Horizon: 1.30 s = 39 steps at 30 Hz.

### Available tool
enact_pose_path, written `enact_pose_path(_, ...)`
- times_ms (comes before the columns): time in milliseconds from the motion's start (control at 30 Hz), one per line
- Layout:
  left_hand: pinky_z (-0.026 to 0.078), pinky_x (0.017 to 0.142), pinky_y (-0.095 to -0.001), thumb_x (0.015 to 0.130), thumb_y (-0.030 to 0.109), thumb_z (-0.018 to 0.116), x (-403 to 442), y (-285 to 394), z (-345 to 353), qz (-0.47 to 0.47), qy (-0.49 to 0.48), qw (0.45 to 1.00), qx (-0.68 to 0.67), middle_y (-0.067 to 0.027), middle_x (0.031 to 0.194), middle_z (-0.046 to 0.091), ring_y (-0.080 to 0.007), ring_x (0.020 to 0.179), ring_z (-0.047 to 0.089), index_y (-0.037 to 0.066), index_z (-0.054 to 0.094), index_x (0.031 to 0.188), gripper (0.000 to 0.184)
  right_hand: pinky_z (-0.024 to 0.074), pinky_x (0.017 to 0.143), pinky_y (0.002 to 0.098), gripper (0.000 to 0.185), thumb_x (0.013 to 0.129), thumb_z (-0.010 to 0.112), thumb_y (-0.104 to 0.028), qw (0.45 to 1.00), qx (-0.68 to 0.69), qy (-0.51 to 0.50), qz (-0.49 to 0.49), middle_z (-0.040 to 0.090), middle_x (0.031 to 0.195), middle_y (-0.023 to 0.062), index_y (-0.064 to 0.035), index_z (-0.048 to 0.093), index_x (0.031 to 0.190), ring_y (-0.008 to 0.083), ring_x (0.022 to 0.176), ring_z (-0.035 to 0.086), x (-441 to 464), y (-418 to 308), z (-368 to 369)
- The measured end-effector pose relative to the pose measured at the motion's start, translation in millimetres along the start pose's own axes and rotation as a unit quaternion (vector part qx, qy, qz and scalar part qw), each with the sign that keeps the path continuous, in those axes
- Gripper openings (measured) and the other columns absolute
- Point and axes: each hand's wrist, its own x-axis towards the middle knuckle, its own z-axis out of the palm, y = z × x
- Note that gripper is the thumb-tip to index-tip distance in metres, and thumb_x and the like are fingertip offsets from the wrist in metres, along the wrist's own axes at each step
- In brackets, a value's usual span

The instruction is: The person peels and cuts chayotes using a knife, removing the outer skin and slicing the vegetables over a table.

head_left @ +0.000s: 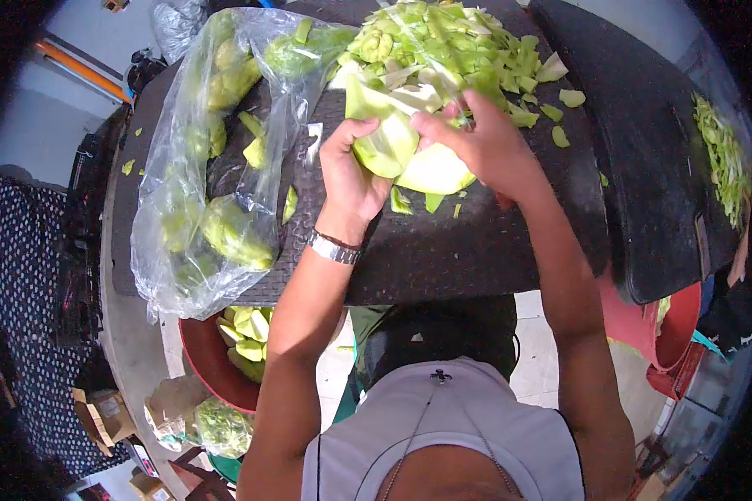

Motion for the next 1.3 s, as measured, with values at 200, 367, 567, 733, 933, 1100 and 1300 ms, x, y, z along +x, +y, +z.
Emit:
enact_pose_path(200,0.062,0.088,-0.0510,0.088,0.017,0.054,-3.0,-1.7,-0.9,-0.028,-0.034,0.997,0.063,-0.0230,0.124,0.063,-0.0379,0.109,0.068,-0.007,0.049,0.136,0.055,0.0543,0.067,0.0421,0.051,0.085,0.081,-0.045,0.989,-0.099,0.025,-0.112,0.070,0.079,0.0188,0.0025,0.064,0.096,0.0330,0.073,0.070,33.9,-10.5,3.5)
enact_pose_path(367,0.063,0.081,-0.0497,0.090,0.021,0.054,-4.9,1.3,0.7,-0.044,-0.077,0.994,0.062,-0.0243,0.122,0.063,-0.0392,0.105,0.069,-0.005,0.048,0.138,0.056,0.0511,0.066,0.0363,0.043,0.094,0.074,-0.041,0.993,-0.053,0.023,-0.105,0.067,0.076,0.0138,0.0007,0.066,0.091,0.0178,0.067,0.064,57.7,3.9,8.1)
enact_pose_path(567,0.063,0.076,-0.0499,0.103,0.042,0.046,-8.0,11.4,-3.5,-0.115,-0.139,0.983,-0.044,-0.0280,0.125,0.064,-0.0412,0.100,0.069,-0.002,0.047,0.143,0.060,0.0487,0.066,0.0347,0.055,0.089,0.075,-0.054,0.989,-0.144,-0.006,0.043,0.062,0.069,0.0089,0.0004,0.067,0.087,0.0153,0.066,0.058,65.5,1.0,-6.0)
enact_pose_path(733,0.061,0.073,-0.0483,0.100,0.046,0.053,-84.1,48.6,-8.3,-0.125,-0.038,0.989,0.070,-0.0298,0.130,0.062,-0.0393,0.100,0.070,0.001,0.041,0.149,0.067,0.0547,0.077,0.0436,0.062,0.084,0.075,-0.062,0.993,-0.117,-0.024,0.001,0.072,0.083,0.0202,-0.0001,0.072,0.091,0.0330,0.081,0.072,40.0,15.8,-23.7)
enact_pose_path(933,0.053,0.092,-0.0391,0.080,0.023,0.085,-285.6,149.5,-66.7,-0.193,0.047,0.872,0.448,-0.0172,0.132,0.062,-0.0273,0.114,0.065,-0.004,0.045,0.145,0.081,0.0537,0.080,0.0422,0.063,0.085,0.074,-0.061,0.993,-0.108,-0.014,0.051,0.073,0.089,0.0217,0.0010,0.070,0.097,0.0332,0.085,0.071,17.6,34.5,-43.9)
enact_pose_path(1100,0.049,0.096,-0.0322,0.091,0.015,0.074,-343.8,170.3,-125.4,-0.153,0.311,0.438,0.830,-0.0083,0.116,0.066,-0.0189,0.108,0.064,-0.005,0.059,0.131,0.047,0.0530,0.078,0.0411,0.061,0.086,0.075,-0.059,0.999,-0.038,0.027,0.022,0.071,0.087,0.0216,0.0006,0.069,0.100,0.0301,0.082,0.069,16.8,41.4,-36.8)
enact_pose_path(1300,0.050,0.089,-0.0282,0.092,0.006,0.072,-253.4,136.9,7.8,0.042,0.204,0.753,0.624,-0.0029,0.100,0.067,-0.0131,0.096,0.063,-0.001,0.065,0.124,0.033,0.0465,0.065,0.0325,0.050,0.090,0.075,-0.050,0.998,-0.056,0.011,0.033,0.064,0.076,0.0074,-0.0013,0.069,0.099,0.0169,0.069,0.058,13.0,57.7,-32.4)
